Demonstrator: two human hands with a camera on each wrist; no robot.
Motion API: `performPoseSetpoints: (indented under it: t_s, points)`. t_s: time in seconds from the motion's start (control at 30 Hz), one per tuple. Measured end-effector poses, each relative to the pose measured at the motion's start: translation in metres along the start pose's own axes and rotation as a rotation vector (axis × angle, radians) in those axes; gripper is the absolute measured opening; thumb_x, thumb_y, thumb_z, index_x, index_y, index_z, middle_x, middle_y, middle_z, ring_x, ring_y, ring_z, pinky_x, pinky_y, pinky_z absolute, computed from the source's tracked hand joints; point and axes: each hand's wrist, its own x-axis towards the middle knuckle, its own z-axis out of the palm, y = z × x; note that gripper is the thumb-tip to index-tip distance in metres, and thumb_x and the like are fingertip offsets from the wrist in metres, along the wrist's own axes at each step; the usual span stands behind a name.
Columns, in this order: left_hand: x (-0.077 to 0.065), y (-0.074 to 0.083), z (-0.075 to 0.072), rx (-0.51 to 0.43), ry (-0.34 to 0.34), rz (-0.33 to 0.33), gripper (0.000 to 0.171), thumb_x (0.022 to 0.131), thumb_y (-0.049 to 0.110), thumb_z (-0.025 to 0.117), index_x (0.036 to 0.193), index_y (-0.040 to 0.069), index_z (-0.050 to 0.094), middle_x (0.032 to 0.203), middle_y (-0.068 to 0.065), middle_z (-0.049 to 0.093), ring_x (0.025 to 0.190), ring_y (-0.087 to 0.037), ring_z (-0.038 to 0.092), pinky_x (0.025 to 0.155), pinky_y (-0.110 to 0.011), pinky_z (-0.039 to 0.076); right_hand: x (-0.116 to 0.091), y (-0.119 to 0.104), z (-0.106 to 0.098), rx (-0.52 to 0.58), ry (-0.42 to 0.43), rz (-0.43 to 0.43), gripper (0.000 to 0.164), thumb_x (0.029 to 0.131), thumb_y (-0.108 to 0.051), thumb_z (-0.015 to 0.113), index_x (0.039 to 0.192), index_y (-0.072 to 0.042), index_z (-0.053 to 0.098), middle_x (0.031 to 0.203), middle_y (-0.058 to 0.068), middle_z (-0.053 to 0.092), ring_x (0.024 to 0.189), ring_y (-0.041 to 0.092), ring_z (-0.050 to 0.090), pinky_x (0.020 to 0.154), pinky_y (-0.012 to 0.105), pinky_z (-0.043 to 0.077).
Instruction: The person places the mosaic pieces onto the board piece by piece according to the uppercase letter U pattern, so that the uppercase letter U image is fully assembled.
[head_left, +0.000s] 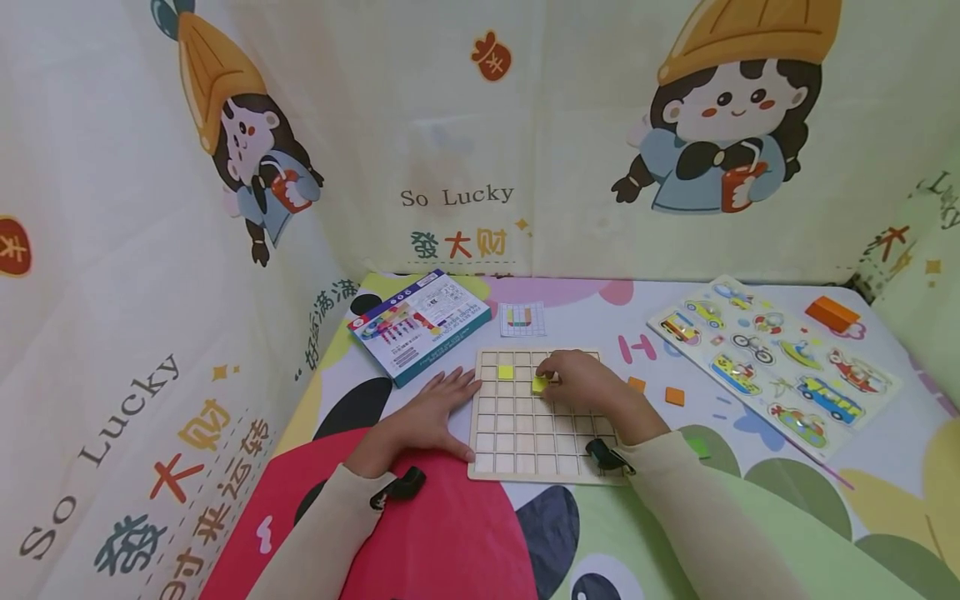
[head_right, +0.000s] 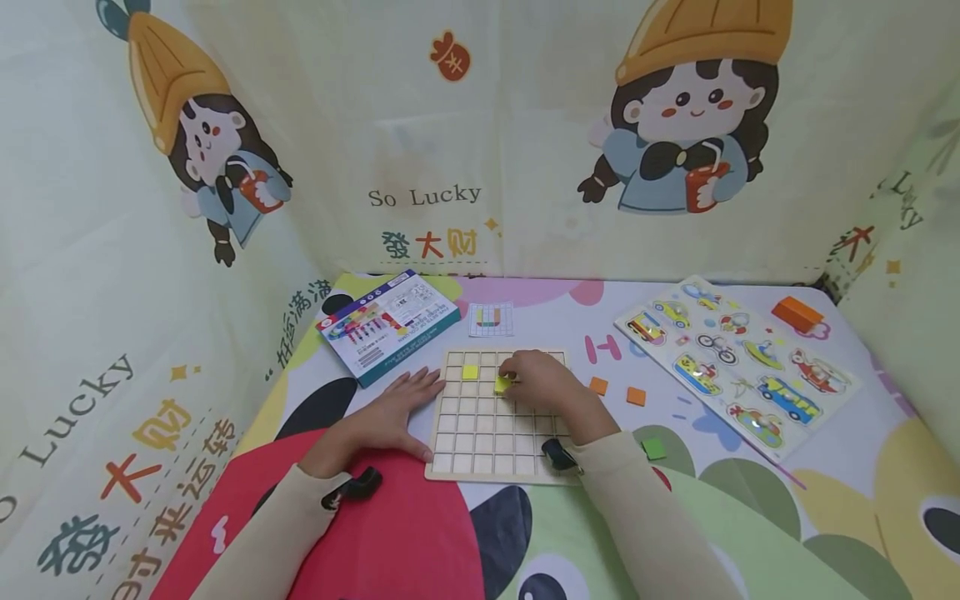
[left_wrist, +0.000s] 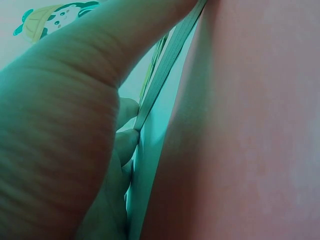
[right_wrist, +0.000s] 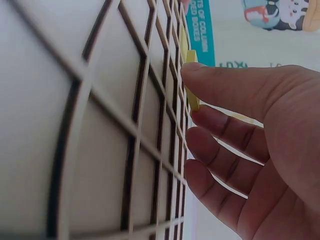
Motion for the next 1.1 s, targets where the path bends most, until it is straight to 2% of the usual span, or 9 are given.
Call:
performPoseSetpoints:
  t_s: [0.13,0.33,0.6,0.87,1.1]
  points:
    - [-0.001,0.001,-0.001,0.001,-0.007,-0.009,0.122,0.06,0.076,0.073,0.156,0.019,0.024,0.162,0.003,0.013,0.147,-0.017,-0.002,0.116,-0.041,-0.003,0.005,-0.007,0.002,0.009,-0.012,-0.012,0.027,0.085,-0.018,0.077,0.11,-0.011,0.072,0.093,-0.005,0.062,0.085,0.015,0.055,0.082,0.036,0.048]
    - [-0.001,0.002,-0.002,0.009,-0.015,-0.008,0.121,0.061,0.076,0.072,0.156,0.018,0.024,0.162,0.002,0.013,0.148,-0.018,-0.002,0.117,-0.041,-0.002,0.014,-0.016,0.008,0.018,-0.029,0.021,0.027,0.084,-0.02,0.078,0.11,-0.013,0.073,0.095,-0.007,0.063,0.085,0.014,0.054,0.084,0.033,0.048]
    - [-0.001,0.003,-0.002,0.01,-0.017,-0.001,0.121,0.061,0.077,0.072,0.156,0.019,0.023,0.162,0.003,0.012,0.148,-0.018,-0.002,0.117,-0.042,-0.001,0.021,-0.025,0.014,-0.008,-0.023,0.014,0.025,0.085,-0.017,0.077,0.109,-0.014,0.074,0.095,-0.006,0.064,0.086,0.015,0.054,0.085,0.033,0.048]
    - [-0.001,0.002,-0.001,0.009,-0.006,0.003,0.12,0.062,0.075,0.072,0.156,0.019,0.024,0.162,0.002,0.013,0.148,-0.019,-0.001,0.117,-0.042,-0.001,0.028,-0.03,0.021,-0.038,-0.011,-0.006,0.023,0.086,-0.018,0.076,0.108,-0.015,0.073,0.092,-0.007,0.061,0.081,0.013,0.053,0.081,0.03,0.048]
    - [-0.002,0.004,-0.003,0.005,-0.003,0.002,0.12,0.062,0.074,0.073,0.156,0.018,0.024,0.162,0.001,0.013,0.148,-0.021,0.0,0.117,-0.042,-0.001,0.03,-0.036,0.023,-0.049,-0.009,0.01,0.025,0.085,-0.02,0.076,0.11,-0.016,0.074,0.095,-0.008,0.062,0.084,0.013,0.054,0.083,0.03,0.048]
